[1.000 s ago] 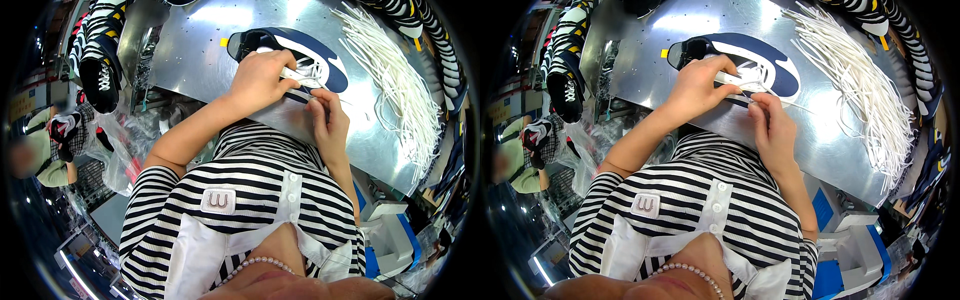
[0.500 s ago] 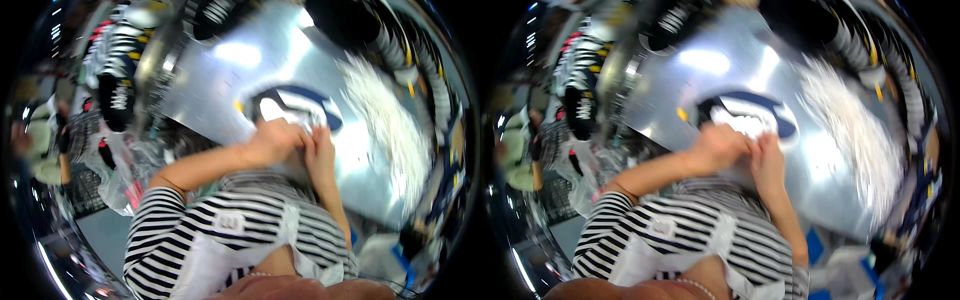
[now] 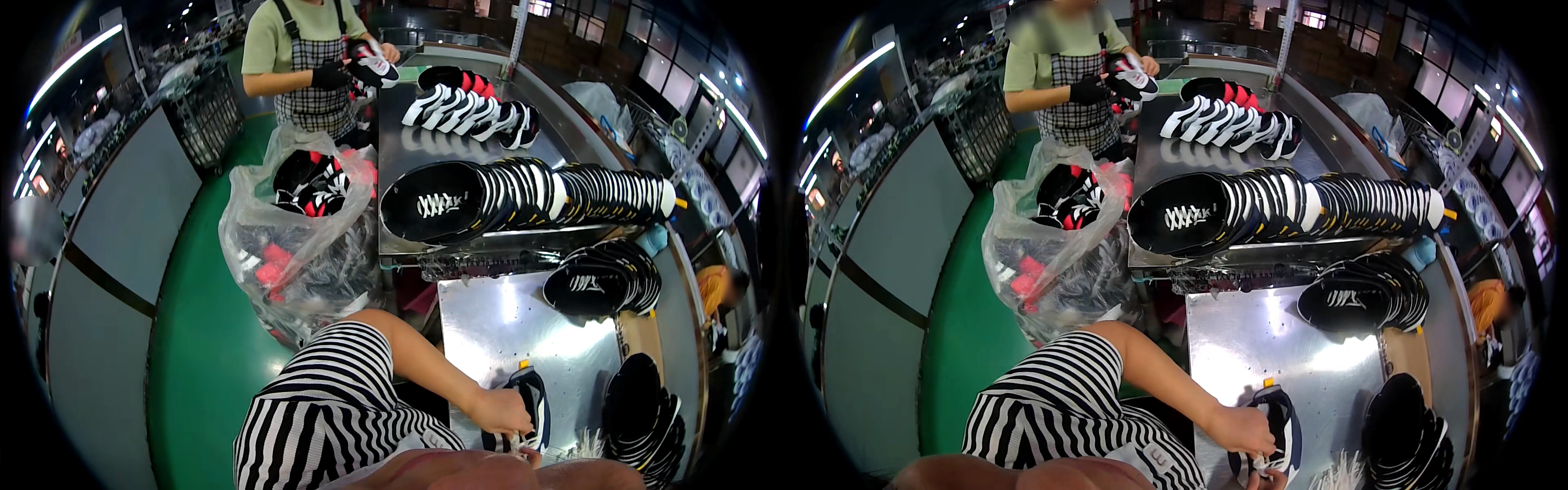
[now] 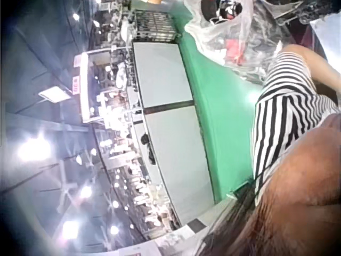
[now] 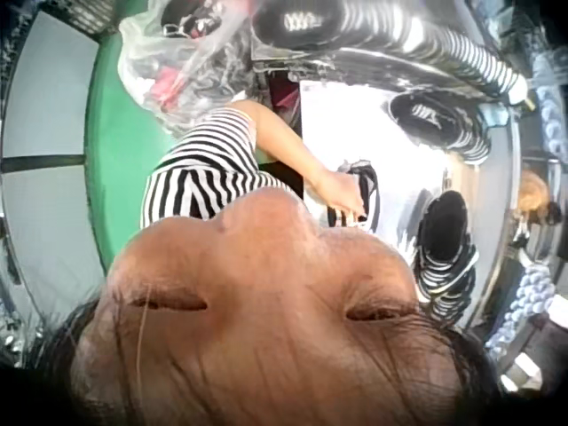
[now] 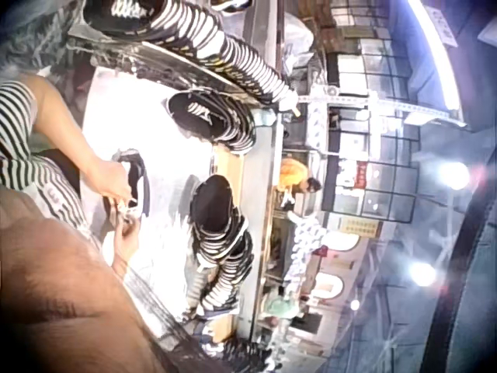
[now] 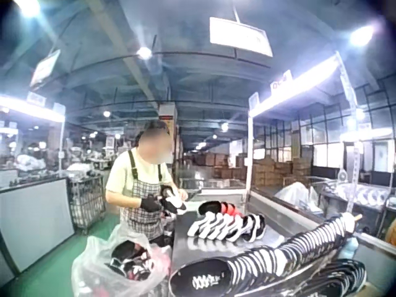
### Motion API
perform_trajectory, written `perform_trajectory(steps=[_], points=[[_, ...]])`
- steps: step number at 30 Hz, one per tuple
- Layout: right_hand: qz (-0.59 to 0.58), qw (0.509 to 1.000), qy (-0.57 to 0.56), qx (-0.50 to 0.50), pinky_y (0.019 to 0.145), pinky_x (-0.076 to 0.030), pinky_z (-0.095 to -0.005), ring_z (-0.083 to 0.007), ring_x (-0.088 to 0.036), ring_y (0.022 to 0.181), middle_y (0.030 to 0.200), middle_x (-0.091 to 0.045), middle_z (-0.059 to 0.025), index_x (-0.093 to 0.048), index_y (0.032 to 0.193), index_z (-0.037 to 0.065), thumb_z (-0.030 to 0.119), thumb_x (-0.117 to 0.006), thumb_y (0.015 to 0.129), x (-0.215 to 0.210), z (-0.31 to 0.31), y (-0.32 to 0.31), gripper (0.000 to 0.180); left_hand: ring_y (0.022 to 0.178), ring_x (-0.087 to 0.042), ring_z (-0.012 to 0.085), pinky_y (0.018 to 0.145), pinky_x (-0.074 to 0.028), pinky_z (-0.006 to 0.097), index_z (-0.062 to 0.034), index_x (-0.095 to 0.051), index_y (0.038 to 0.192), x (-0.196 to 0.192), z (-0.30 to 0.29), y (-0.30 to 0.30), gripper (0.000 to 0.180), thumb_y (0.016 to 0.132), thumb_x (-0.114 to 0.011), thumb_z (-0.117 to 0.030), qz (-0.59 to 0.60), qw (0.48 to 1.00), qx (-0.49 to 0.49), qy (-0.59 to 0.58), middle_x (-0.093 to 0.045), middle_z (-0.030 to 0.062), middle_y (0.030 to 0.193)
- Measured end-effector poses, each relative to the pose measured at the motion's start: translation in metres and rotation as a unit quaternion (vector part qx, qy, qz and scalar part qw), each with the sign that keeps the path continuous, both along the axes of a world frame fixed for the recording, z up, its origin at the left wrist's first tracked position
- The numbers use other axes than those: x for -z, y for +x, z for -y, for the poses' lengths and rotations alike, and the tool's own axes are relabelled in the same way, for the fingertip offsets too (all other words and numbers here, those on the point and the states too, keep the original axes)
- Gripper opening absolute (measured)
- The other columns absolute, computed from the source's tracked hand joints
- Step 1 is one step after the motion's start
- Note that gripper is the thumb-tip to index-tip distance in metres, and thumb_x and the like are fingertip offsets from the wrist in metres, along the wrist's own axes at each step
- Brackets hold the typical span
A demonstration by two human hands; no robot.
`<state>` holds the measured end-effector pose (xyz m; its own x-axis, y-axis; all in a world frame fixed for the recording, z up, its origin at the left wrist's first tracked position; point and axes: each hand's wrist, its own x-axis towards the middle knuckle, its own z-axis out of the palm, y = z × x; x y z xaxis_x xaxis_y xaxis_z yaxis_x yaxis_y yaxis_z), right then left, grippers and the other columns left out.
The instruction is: The person laces shoe uppers by hand, pulling white laces through the eyelets of blue and white shoe components on a metal workbench and placing the finished pieces into a pile.
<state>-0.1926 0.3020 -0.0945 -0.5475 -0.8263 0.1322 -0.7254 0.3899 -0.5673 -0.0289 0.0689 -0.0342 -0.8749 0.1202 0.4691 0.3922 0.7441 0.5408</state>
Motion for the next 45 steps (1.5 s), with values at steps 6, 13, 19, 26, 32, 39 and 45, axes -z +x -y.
perform_trajectory(steps=[6,13,19,26,32,39,45], points=[[0.232,0.967,-0.096,-0.038,0.066,-0.044,-0.0238,-0.0082,-0.054,0.074,0.084,-0.063,-0.0042,-0.059,0.107,0.001,0.008,-0.055,0.098,-0.036,0.046,-0.014,0.012,0.069,-0.061,0.0365,0.057,-0.044,0.047,-0.0008,-0.053,0.091,-0.002,0.014,0.009,0.019,0.083,-0.065,-0.013,-0.016,0.998,0.045,-0.035,-0.06,0.014,0.073],[0.384,0.919,0.004,-0.088,0.067,-0.042,-0.0221,-0.0061,-0.052,0.072,0.081,-0.064,-0.0017,-0.063,0.096,-0.002,0.005,-0.059,0.095,-0.043,0.091,0.013,0.008,0.065,-0.059,0.0304,0.056,-0.042,0.04,-0.005,-0.052,0.082,0.017,0.025,0.025,0.015,0.075,-0.064,-0.01,-0.122,0.992,0.005,-0.043,-0.059,0.0074,0.07],[0.4,0.909,-0.004,-0.115,0.069,-0.044,-0.0227,-0.0065,-0.053,0.076,0.087,-0.062,0.0015,-0.065,0.103,0.0,0.014,-0.07,0.086,-0.063,0.087,0.018,0.022,0.063,-0.058,0.0265,0.055,-0.041,0.039,-0.0102,-0.059,0.092,0.021,0.026,0.017,0.012,0.08,-0.06,-0.012,-0.187,0.98,0.008,-0.067,-0.057,0.0041,0.069],[0.427,0.902,-0.034,0.055,0.077,-0.048,-0.0242,-0.0095,-0.06,0.087,0.095,-0.066,-0.0003,-0.071,0.105,0.001,0.011,-0.071,0.086,-0.079,0.094,0.055,0.022,0.074,-0.065,0.0262,0.064,-0.052,0.039,-0.0087,-0.069,0.099,0.024,0.034,0.015,0.014,0.087,-0.063,-0.012,-0.119,0.988,0.066,0.066,-0.066,0.0069,0.084],[0.324,0.846,-0.384,0.181,0.05,-0.03,-0.0158,0.0024,-0.042,0.058,0.087,-0.069,0.0033,-0.073,0.104,0.007,0.012,-0.074,0.085,-0.162,0.09,0.005,0.02,0.068,-0.061,0.0281,0.06,-0.048,0.039,-0.0071,-0.059,0.087,-0.012,0.036,0.016,0.016,0.08,-0.071,-0.015,0.016,0.998,0.053,-0.009,-0.061,0.0066,0.074],[0.416,0.869,-0.256,0.079,0.06,-0.051,-0.0199,-0.0098,-0.062,0.067,0.075,-0.065,-0.0014,-0.068,0.109,0.003,0.005,-0.068,0.091,-0.06,0.104,0.049,0.019,0.09,-0.068,0.0353,0.077,-0.052,0.039,-0.0033,-0.042,0.133,-0.031,0.029,0.014,0.06,0.088,-0.072,-0.028,0.241,0.954,-0.091,0.152,-0.07,0.0162,0.096],[0.453,0.86,-0.218,0.087,0.068,-0.045,-0.0198,-0.0045,-0.055,0.073,0.081,-0.063,0.0033,-0.068,0.094,0.002,0.01,-0.07,0.088,-0.043,0.103,0.043,0.01,0.085,-0.061,0.036,0.077,-0.048,0.043,-0.0058,-0.056,0.122,-0.024,0.017,0.003,0.049,0.087,-0.07,-0.037,0.176,0.959,-0.202,0.098,-0.066,0.0177,0.09]])
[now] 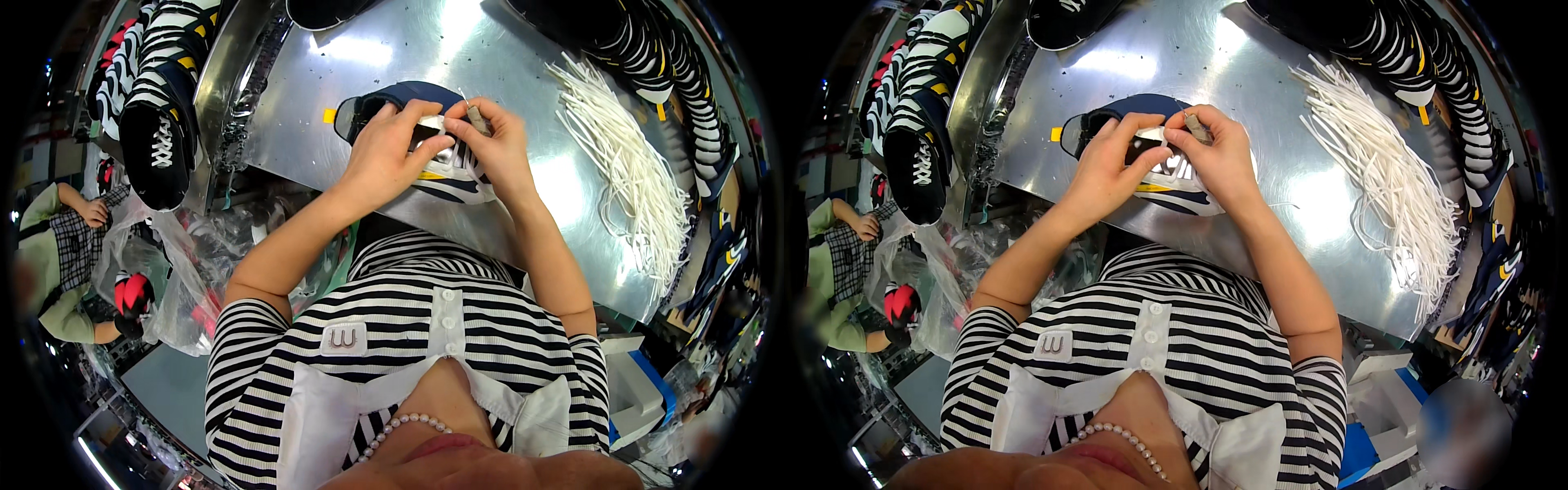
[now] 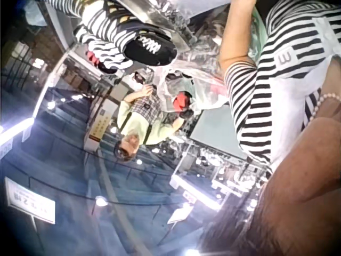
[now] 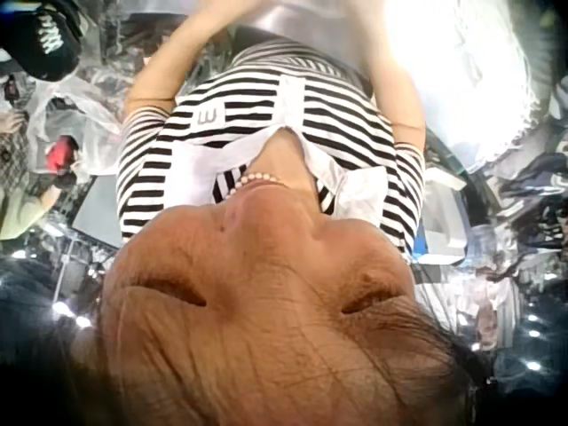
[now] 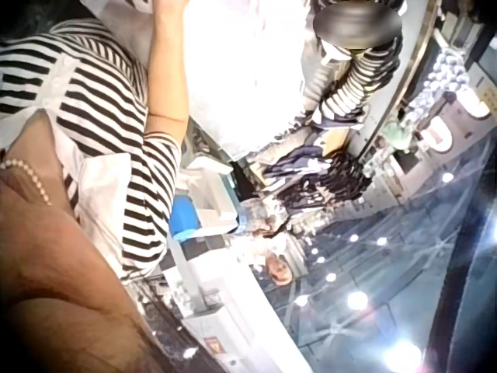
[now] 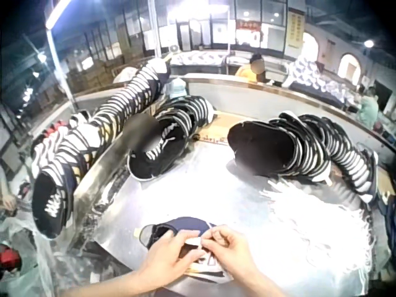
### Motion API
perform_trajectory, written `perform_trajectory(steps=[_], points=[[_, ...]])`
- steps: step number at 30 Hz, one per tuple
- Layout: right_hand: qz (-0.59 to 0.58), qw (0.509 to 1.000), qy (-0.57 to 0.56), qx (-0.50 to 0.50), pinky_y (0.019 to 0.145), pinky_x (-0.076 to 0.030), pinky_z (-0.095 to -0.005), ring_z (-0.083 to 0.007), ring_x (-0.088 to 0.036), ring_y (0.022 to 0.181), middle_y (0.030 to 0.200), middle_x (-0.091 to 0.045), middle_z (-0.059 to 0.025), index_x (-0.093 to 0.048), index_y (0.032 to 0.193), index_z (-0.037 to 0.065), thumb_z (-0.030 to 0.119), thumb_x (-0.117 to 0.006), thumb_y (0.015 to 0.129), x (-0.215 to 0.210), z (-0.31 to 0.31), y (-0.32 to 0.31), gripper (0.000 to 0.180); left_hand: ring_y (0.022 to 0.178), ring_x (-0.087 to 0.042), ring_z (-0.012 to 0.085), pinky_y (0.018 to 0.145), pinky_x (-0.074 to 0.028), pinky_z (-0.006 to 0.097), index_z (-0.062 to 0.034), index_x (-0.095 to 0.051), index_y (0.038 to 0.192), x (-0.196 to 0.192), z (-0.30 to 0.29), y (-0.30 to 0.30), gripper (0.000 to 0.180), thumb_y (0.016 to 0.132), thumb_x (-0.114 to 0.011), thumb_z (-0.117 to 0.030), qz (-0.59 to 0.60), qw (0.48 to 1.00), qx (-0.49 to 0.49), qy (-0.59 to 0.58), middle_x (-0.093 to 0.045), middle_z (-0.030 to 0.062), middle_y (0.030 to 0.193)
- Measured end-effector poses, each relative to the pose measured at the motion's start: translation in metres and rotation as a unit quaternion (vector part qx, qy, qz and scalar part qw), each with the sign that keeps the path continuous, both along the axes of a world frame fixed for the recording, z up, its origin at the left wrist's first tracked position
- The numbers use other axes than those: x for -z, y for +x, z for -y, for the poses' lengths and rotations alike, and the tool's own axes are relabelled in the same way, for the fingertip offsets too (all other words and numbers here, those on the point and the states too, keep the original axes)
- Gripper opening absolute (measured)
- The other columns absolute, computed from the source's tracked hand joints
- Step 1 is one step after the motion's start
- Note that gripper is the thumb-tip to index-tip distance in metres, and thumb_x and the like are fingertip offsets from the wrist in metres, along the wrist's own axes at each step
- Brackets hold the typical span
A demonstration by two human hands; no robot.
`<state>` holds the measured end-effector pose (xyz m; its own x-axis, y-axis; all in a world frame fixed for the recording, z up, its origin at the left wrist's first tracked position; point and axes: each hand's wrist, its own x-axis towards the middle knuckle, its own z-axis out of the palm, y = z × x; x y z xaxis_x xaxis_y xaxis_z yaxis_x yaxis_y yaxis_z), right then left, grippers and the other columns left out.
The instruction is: The person laces shoe uppers by hand, pulling white laces through the eyelets of blue and white shoe components on a metal workbench and placing the finished pieces into a pile.
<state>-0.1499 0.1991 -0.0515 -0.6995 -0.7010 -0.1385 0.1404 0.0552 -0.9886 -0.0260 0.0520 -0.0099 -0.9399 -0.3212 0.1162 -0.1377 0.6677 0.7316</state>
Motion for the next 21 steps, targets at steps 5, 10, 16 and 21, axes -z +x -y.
perform_trajectory(steps=[5,10,16,21], points=[[-0.024,1.0,0.009,-0.008,0.071,-0.047,-0.0235,-0.008,-0.056,0.074,0.083,-0.062,-0.0004,-0.062,0.107,0.0,0.007,-0.069,0.088,-0.034,0.003,0.006,0.021,0.074,-0.055,0.023,0.073,-0.043,0.034,-0.0111,-0.069,0.101,0.005,-0.011,-0.002,0.024,0.08,-0.076,-0.02,-0.046,0.993,-0.089,-0.061,-0.066,0.0041,0.082],[-0.131,0.99,0.052,-0.027,0.068,-0.049,-0.0267,-0.015,-0.063,0.075,0.084,-0.065,-0.0087,-0.054,0.114,0.002,0.011,-0.064,0.094,-0.031,-0.028,0.016,0.024,0.075,-0.053,0.0208,0.073,-0.042,0.033,-0.0114,-0.071,0.098,0.006,-0.015,-0.001,0.022,0.077,-0.078,-0.016,-0.065,0.991,-0.1,-0.053,-0.064,0.0034,0.08],[-0.24,0.963,0.096,-0.071,0.066,-0.053,-0.0334,-0.027,-0.07,0.076,0.083,-0.069,-0.0139,-0.058,0.104,0.002,0.012,-0.064,0.092,-0.031,-0.032,0.013,0.017,0.075,-0.051,0.0206,0.072,-0.041,0.033,-0.0118,-0.071,0.099,0.005,-0.019,0.0,0.022,0.078,-0.078,-0.015,-0.065,0.992,-0.095,-0.054,-0.061,0.0038,0.079],[-0.233,0.965,0.103,-0.065,0.063,-0.053,-0.0373,-0.0304,-0.069,0.072,0.077,-0.069,-0.0141,-0.052,0.11,0.0,0.012,-0.063,0.09,-0.031,-0.027,0.014,0.026,0.074,-0.053,0.0241,0.073,-0.042,0.035,-0.0081,-0.069,0.104,0.005,-0.023,0.0,0.025,0.08,-0.075,-0.012,-0.097,0.987,-0.051,-0.114,-0.063,0.0059,0.082]])
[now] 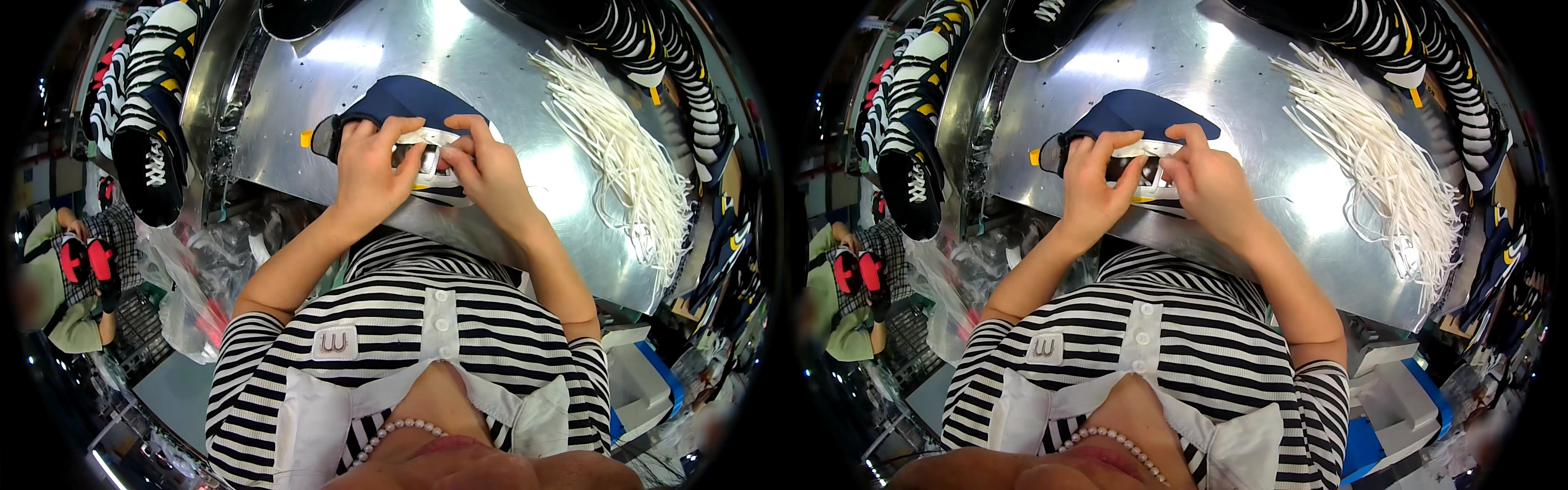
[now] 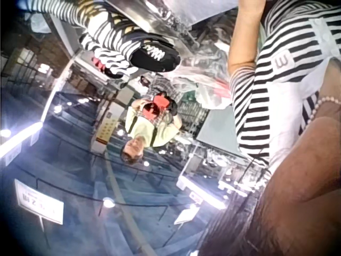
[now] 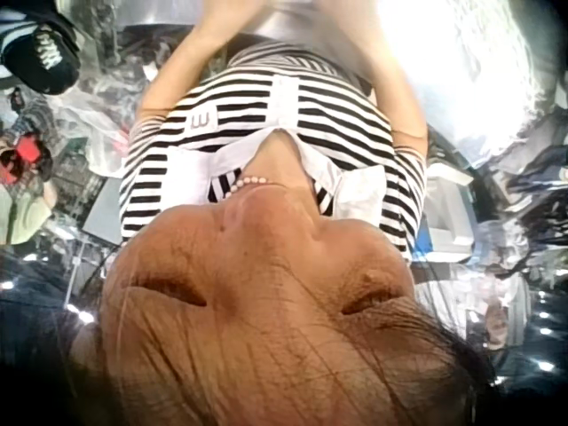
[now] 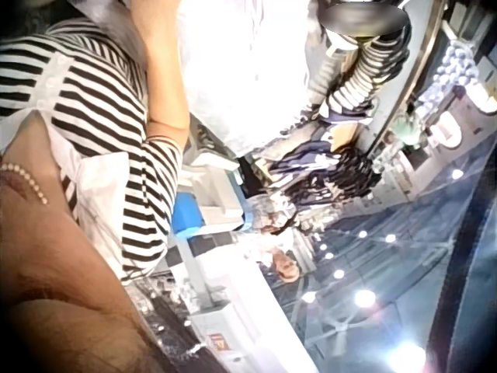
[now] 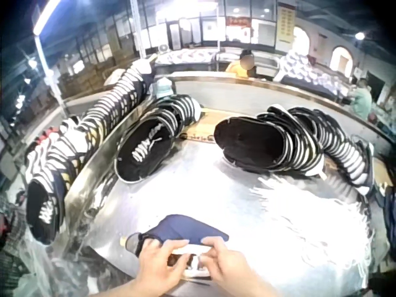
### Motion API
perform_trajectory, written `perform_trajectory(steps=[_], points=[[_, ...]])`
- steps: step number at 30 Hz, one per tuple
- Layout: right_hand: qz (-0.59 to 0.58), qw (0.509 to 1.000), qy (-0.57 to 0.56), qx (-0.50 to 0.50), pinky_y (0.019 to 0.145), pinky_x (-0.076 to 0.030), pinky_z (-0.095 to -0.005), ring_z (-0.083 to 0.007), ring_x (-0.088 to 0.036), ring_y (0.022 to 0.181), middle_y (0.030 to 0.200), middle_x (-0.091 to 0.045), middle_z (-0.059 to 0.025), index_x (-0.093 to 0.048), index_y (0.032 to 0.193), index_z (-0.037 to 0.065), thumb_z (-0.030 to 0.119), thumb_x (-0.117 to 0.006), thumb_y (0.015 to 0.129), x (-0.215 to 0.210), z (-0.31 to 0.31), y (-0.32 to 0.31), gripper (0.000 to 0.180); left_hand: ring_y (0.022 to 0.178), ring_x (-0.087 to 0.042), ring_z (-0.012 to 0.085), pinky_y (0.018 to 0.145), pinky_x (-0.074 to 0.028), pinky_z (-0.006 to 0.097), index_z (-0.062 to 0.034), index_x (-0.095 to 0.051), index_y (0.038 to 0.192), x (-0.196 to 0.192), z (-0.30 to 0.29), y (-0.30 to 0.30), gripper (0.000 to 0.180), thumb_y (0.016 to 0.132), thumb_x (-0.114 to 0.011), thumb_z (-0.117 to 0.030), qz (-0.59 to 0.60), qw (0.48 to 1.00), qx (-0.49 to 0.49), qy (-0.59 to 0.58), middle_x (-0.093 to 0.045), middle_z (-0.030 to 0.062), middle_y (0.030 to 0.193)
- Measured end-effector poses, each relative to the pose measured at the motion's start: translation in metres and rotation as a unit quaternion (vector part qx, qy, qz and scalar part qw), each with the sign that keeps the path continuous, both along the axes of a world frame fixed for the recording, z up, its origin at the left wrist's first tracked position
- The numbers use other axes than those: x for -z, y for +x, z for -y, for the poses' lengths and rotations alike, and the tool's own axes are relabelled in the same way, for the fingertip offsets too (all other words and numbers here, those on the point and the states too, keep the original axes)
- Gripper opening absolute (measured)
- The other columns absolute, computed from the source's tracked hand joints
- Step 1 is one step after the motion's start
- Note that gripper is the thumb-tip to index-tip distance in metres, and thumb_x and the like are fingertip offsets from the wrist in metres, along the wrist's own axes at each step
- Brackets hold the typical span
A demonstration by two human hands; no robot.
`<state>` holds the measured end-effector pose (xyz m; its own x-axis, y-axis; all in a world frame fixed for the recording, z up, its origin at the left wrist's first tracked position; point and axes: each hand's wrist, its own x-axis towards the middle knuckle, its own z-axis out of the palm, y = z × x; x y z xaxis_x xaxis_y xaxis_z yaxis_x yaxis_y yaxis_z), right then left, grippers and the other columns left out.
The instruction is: The person laces shoe uppers by hand, pulling white laces through the eyelets of blue and white shoe components on a metal workbench and placing the finished pieces into a pile.
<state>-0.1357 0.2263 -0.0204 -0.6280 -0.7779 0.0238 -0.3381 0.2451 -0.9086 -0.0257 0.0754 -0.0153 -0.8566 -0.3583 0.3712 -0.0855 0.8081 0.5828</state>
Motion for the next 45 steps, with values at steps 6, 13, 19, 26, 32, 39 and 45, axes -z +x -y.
perform_trajectory(steps=[6,13,19,26,32,39,45], points=[[-0.177,0.979,0.096,0.043,0.054,-0.051,-0.0427,-0.0342,-0.067,0.064,0.07,-0.065,-0.0185,-0.045,0.112,-0.004,0.015,-0.06,0.088,-0.004,0.028,0.021,0.034,0.081,-0.057,0.0308,0.081,-0.04,0.042,-0.0042,-0.059,0.118,0.005,-0.012,0.003,0.04,0.078,-0.061,-0.001,-0.002,0.994,0.1,-0.047,-0.065,0.012,0.091],[-0.19,0.973,0.119,0.052,0.06,-0.051,-0.0379,-0.029,-0.068,0.067,0.073,-0.068,-0.0108,-0.059,0.102,0.005,0.019,-0.064,0.09,-0.038,-0.03,0.0,0.02,0.095,-0.06,0.0132,0.083,-0.048,0.026,-0.0013,-0.058,0.122,0.003,-0.011,0.0,0.035,0.088,-0.059,0.004,0.07,0.97,0.037,0.232,-0.064,0.0086,0.112],[-0.149,0.979,0.045,0.129,0.058,-0.05,-0.0341,-0.0253,-0.067,0.067,0.086,-0.067,-0.0102,-0.061,0.099,0.006,0.019,-0.071,0.086,-0.006,-0.048,-0.003,0.021,0.086,-0.063,0.0082,0.078,-0.049,0.021,-0.0019,-0.062,0.112,0.01,-0.011,-0.023,0.027,0.087,-0.059,0.006,0.063,0.964,0.003,0.258,-0.068,0.0038,0.096],[-0.188,0.975,0.015,0.12,0.061,-0.051,-0.0351,-0.0253,-0.065,0.07,0.097,-0.061,-0.009,-0.06,0.098,0.004,0.019,-0.075,0.082,0.017,-0.053,-0.018,0.027,0.102,-0.061,0.0134,0.092,-0.046,0.029,-0.0013,-0.057,0.122,-0.025,0.004,-0.024,0.031,0.092,-0.061,-0.009,0.095,0.87,0.091,0.474,-0.067,0.0094,0.107],[-0.155,0.982,0.026,0.101,0.06,-0.05,-0.0361,-0.0252,-0.063,0.07,0.101,-0.058,-0.009,-0.059,0.095,0.005,0.005,-0.072,0.079,0.001,-0.054,-0.017,0.02,0.104,-0.06,0.0301,0.091,-0.044,0.04,-0.0057,-0.062,0.113,-0.038,-0.031,-0.009,0.039,0.079,-0.076,-0.019,0.099,0.981,0.119,-0.117,-0.064,0.0112,0.109],[-0.134,0.98,-0.03,-0.145,0.056,-0.049,-0.0285,-0.0187,-0.065,0.065,0.084,-0.065,-0.0073,-0.063,0.097,0.008,-0.005,-0.067,0.078,-0.011,-0.094,0.035,0.023,0.084,-0.06,0.0281,0.074,-0.045,0.039,-0.0095,-0.067,0.097,0.004,-0.003,-0.05,0.02,0.078,-0.072,-0.014,0.031,0.995,0.079,-0.053,-0.061,0.0066,0.086],[0.19,0.952,-0.069,0.23,0.063,-0.049,-0.0244,-0.0107,-0.063,0.07,0.081,-0.067,-0.0019,-0.069,0.102,0.003,0.002,-0.069,0.087,0.004,-0.084,0.016,0.015,0.076,-0.06,0.0294,0.068,-0.046,0.038,-0.0076,-0.068,0.096,-0.015,-0.024,-0.047,0.019,0.078,-0.074,-0.01,-0.027,0.992,0.102,-0.075,-0.061,0.0084,0.08]])
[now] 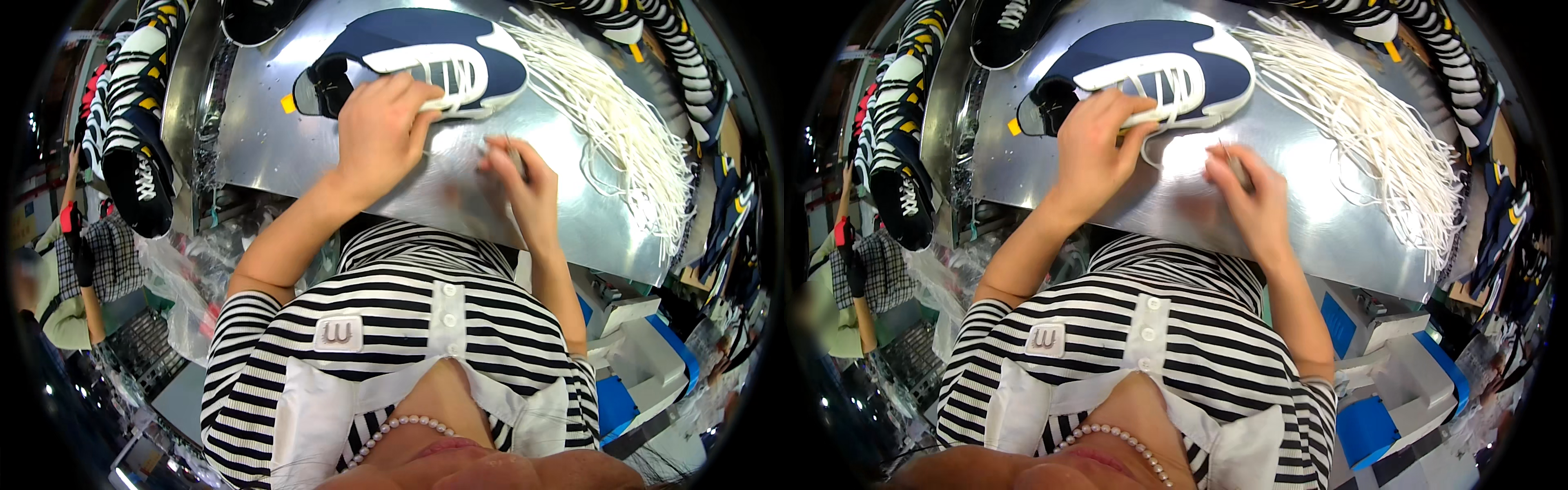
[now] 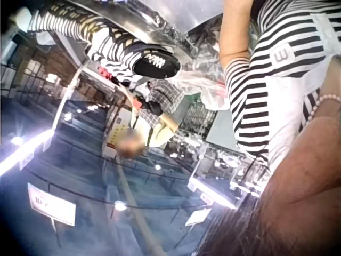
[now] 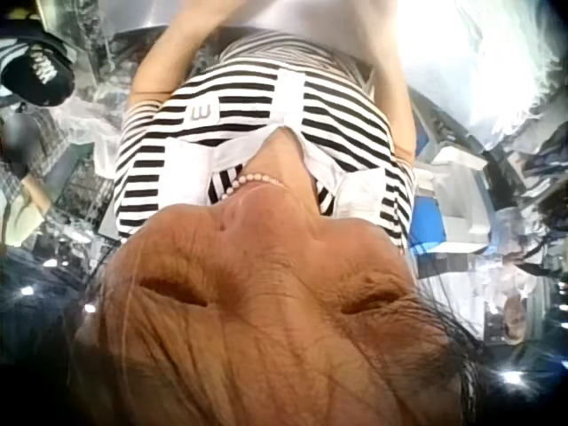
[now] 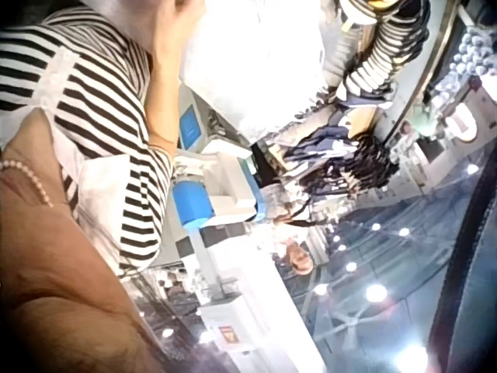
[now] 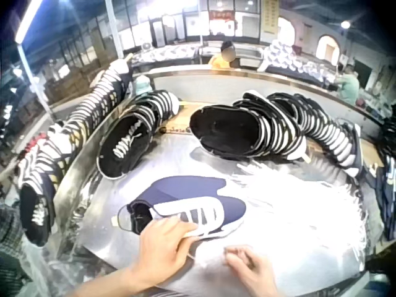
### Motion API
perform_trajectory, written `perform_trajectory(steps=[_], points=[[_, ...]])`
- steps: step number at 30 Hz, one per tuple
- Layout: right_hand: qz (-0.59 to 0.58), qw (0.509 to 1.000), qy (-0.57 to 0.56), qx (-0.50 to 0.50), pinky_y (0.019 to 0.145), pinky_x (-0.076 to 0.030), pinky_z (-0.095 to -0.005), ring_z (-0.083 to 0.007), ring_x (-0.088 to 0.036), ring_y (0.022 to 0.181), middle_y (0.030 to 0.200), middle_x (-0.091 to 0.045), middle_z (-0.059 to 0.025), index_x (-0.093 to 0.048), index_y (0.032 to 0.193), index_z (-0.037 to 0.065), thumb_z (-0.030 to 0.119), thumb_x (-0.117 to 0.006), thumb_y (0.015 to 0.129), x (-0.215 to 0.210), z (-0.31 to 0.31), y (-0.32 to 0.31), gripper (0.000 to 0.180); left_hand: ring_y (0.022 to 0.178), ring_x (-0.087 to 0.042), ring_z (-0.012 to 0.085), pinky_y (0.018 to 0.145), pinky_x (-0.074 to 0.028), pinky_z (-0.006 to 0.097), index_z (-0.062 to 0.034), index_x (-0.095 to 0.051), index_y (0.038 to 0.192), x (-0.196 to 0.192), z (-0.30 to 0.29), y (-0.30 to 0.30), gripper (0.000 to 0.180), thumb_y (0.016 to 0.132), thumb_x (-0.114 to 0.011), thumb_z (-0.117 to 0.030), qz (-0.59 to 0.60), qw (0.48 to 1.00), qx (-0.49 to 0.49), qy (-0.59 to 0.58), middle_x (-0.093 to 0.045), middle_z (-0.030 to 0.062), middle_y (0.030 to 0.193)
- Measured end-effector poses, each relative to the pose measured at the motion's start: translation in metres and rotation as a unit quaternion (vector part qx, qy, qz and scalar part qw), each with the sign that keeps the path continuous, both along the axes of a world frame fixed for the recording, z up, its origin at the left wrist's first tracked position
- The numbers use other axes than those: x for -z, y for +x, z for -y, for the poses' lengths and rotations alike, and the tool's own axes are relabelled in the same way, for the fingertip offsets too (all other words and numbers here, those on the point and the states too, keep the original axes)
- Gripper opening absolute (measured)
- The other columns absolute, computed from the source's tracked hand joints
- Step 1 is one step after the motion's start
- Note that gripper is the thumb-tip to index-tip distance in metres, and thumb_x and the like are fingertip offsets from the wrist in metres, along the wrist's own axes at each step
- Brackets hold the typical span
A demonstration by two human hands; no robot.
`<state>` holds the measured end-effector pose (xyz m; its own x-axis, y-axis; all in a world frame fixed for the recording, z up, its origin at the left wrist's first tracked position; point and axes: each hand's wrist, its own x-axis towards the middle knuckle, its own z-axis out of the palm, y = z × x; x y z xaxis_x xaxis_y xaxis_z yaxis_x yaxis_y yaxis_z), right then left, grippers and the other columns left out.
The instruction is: The person laces shoe uppers by hand, pulling white laces through the eyelets of blue and white shoe components on a metal workbench and placing the finished pieces into a pile.
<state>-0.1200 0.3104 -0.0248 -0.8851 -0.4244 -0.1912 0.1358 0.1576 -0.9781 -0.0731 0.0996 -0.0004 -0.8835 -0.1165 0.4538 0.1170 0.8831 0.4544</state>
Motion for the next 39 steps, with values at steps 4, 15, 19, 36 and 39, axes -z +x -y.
perform_trajectory(steps=[4,15,19,36,39], points=[[0.019,0.993,-0.101,-0.061,0.057,-0.039,-0.0172,-0.0029,-0.051,0.062,0.072,-0.062,0.0045,-0.071,0.092,0.002,0.014,-0.074,0.088,0.005,0.033,-0.023,0.013,0.075,-0.059,0.025,0.067,-0.045,0.036,-0.0105,-0.068,0.097,-0.01,-0.015,0.005,0.019,0.077,-0.071,-0.01,-0.014,0.999,0.019,0.022,-0.057,0.0049,0.078],[-0.037,0.983,-0.047,-0.175,0.061,-0.038,-0.0243,-0.0077,-0.046,0.067,0.077,-0.053,0.0008,-0.068,0.095,0.002,0.012,-0.072,0.086,-0.001,0.002,0.003,0.014,0.075,-0.065,0.0297,0.065,-0.05,0.041,-0.0089,-0.069,0.1,-0.012,-0.001,-0.005,0.02,0.081,-0.07,-0.018,0.134,0.989,0.039,-0.039,-0.064,0.0082,0.081],[-0.077,0.994,-0.066,-0.028,0.06,-0.041,-0.021,-0.0028,-0.05,0.068,0.076,-0.063,0.002,-0.071,0.096,0.001,0.01,-0.073,0.086,0.005,0.029,-0.03,0.014,0.084,-0.067,0.0308,0.072,-0.052,0.04,-0.0099,-0.07,0.105,0.008,0.001,-0.01,0.023,0.086,-0.067,-0.023,0.206,0.978,0.003,0.025,-0.07,0.0105,0.095],[-0.161,0.986,-0.045,0.029,0.065,-0.051,-0.0289,-0.0183,-0.066,0.072,0.085,-0.068,-0.0104,-0.058,0.103,0.001,0.011,-0.069,0.09,0.012,0.048,-0.043,0.019,0.073,-0.067,0.0259,0.066,-0.05,0.033,-0.0024,-0.069,0.092,0.016,0.001,-0.019,0.03,0.079,-0.078,-0.027,0.193,0.977,-0.017,0.089,-0.07,0.0099,0.085],[-0.089,0.992,0.074,-0.045,0.066,-0.052,-0.029,-0.0194,-0.07,0.074,0.082,-0.069,-0.0109,-0.057,0.102,0.002,0.014,-0.065,0.094,0.005,0.026,-0.027,0.016,0.073,-0.067,0.0263,0.066,-0.05,0.033,-0.0017,-0.068,0.09,0.017,0.0,-0.019,0.03,0.078,-0.078,-0.028,0.194,0.977,-0.019,0.08,-0.07,0.0101,0.084]])
